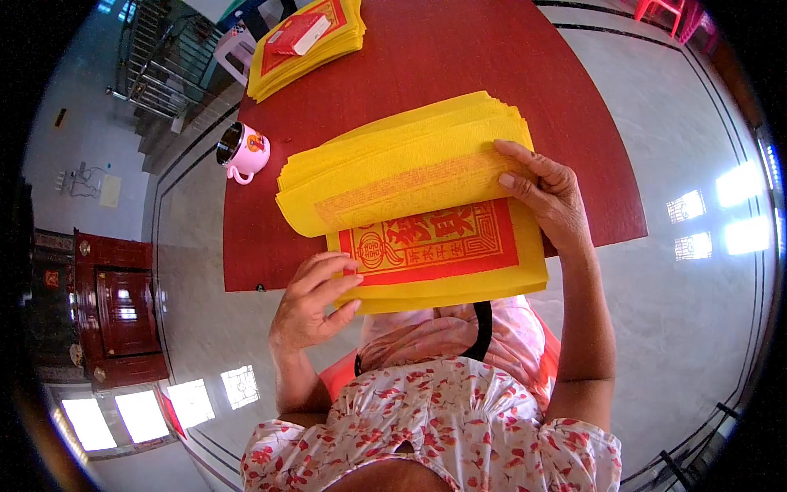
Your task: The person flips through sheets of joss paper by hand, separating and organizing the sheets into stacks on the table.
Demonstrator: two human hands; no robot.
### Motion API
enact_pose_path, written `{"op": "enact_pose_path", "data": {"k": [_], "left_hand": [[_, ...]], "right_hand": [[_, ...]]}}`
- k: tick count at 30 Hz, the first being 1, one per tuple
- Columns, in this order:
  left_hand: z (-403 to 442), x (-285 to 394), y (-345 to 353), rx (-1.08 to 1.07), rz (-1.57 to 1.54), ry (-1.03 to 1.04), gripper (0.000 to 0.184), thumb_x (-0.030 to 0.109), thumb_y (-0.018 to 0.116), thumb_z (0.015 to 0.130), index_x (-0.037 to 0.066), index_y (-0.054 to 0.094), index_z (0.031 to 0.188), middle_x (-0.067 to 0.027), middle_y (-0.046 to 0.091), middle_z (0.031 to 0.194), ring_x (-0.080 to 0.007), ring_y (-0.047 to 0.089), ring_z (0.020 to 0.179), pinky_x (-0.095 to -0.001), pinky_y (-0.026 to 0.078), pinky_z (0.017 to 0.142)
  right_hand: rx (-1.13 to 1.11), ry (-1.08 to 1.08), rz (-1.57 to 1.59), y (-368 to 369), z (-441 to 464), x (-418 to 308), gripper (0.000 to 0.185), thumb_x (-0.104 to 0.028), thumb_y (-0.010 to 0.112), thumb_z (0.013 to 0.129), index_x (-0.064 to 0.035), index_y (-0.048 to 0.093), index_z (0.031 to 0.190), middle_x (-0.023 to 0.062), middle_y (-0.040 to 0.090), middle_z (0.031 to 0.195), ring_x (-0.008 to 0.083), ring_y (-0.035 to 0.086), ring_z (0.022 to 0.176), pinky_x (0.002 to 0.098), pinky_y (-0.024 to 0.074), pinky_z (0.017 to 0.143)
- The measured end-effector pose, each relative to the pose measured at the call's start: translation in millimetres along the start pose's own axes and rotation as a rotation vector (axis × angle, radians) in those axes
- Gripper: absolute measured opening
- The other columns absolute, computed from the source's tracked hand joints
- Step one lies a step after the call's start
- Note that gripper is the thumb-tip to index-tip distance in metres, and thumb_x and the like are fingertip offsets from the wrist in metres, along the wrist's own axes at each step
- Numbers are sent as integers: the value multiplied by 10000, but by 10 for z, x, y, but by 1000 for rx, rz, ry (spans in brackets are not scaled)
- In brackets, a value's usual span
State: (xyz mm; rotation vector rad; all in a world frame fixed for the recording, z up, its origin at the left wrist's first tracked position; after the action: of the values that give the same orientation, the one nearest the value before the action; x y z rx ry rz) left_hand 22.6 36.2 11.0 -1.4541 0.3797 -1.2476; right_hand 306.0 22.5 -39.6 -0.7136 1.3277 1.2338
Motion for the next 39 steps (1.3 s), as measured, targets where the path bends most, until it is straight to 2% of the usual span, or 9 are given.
{"op": "enact_pose_path", "data": {"k": [15, 18, 20, 27, 30, 32, 33, 35, 39], "left_hand": [[-65, -60, -364, 375, -35, -21, 162, 12, 661, 719, -35, 629, 871, -116, 588, 850, -245, 566, 783, -318, 473, 689], [-44, -73, -407, 426, -26, -64, 143, 0, 670, 720, -28, 624, 851, -109, 579, 818, -241, 559, 742, -310, 464, 637], [-21, -79, -449, 463, -5, -68, 141, 0, 680, 711, -17, 623, 839, -107, 574, 805, -251, 556, 718, -317, 460, 604], [79, -93, -575, 557, 79, -132, 92, 3, 662, 761, -28, 607, 828, -105, 574, 778, -235, 550, 674, -307, 449, 578], [124, -117, -586, 588, 80, -184, 79, -4, 650, 770, -32, 600, 824, -108, 575, 770, -228, 550, 659, -301, 448, 574], [151, -137, -589, 616, 78, -204, 73, -10, 645, 773, -33, 597, 823, -110, 575, 766, -224, 549, 648, -297, 447, 570], [160, -138, -594, 636, 85, -201, 70, -14, 641, 776, -34, 597, 827, -104, 576, 772, -204, 545, 631, -281, 439, 548], [167, -130, -595, 657, 91, -199, 68, -18, 637, 779, -34, 597, 831, -99, 577, 778, -184, 541, 613, -266, 431, 527], [91, 18, -649, 810, 100, -150, 88, -19, 641, 782, -32, 622, 867, -74, 584, 797, -120, 508, 595, -214, 403, 506]], "right_hand": [[-3, 30, -8, -9, -8, -33, 280, -142, 652, 837, -71, 647, 1108, 70, 669, 967, 124, 626, 819, 257, 524, 745], [-27, 29, -81, -33, -8, -57, 318, -275, 593, 882, -60, 642, 1111, 85, 668, 957, 128, 627, 825, 255, 515, 764], [-76, 22, -209, 2, -4, -111, 524, -490, 436, 910, -50, 641, 1105, 117, 657, 971, 161, 631, 852, 272, 504, 803], [21, 127, -11, -24, -19, 12, 732, -615, 233, 888, -40, 625, 1119, 168, 628, 1023, 236, 625, 939, 368, 489, 881], [-64, 62, 97, 38, -12, -54, 703, -592, 256, 901, -30, 620, 1115, 176, 631, 1022, 241, 641, 904, 392, 512, 848], [-15, 89, -123, -9, -17, -79, 541, -507, 472, 886, -29, 627, 1087, 159, 651, 988, 231, 662, 829, 372, 543, 777], [-15, 88, -124, -17, -16, -52, 541, -507, 472, 886, -29, 627, 1087, 159, 651, 988, 231, 662, 829, 372, 543, 777], [-98, 63, 24, 40, -9, 4, 333, -269, 681, 817, -31, 641, 1047, 123, 671, 937, 206, 670, 766, 349, 560, 719], [-33, 153, 115, -6, -13, 61, 282, -97, 728, 763, -39, 652, 1029, 96, 679, 909, 185, 668, 773, 352, 559, 722]]}}
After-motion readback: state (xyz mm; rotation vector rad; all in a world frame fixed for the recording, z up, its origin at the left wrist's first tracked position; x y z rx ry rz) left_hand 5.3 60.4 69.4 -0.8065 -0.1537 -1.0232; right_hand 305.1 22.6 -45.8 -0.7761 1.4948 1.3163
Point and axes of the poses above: each hand's wrist, its own z-axis towards the middle knuckle, its own y-axis out of the palm, x = y × z, the point moved 8 cm from there along z, towards the middle knuckle
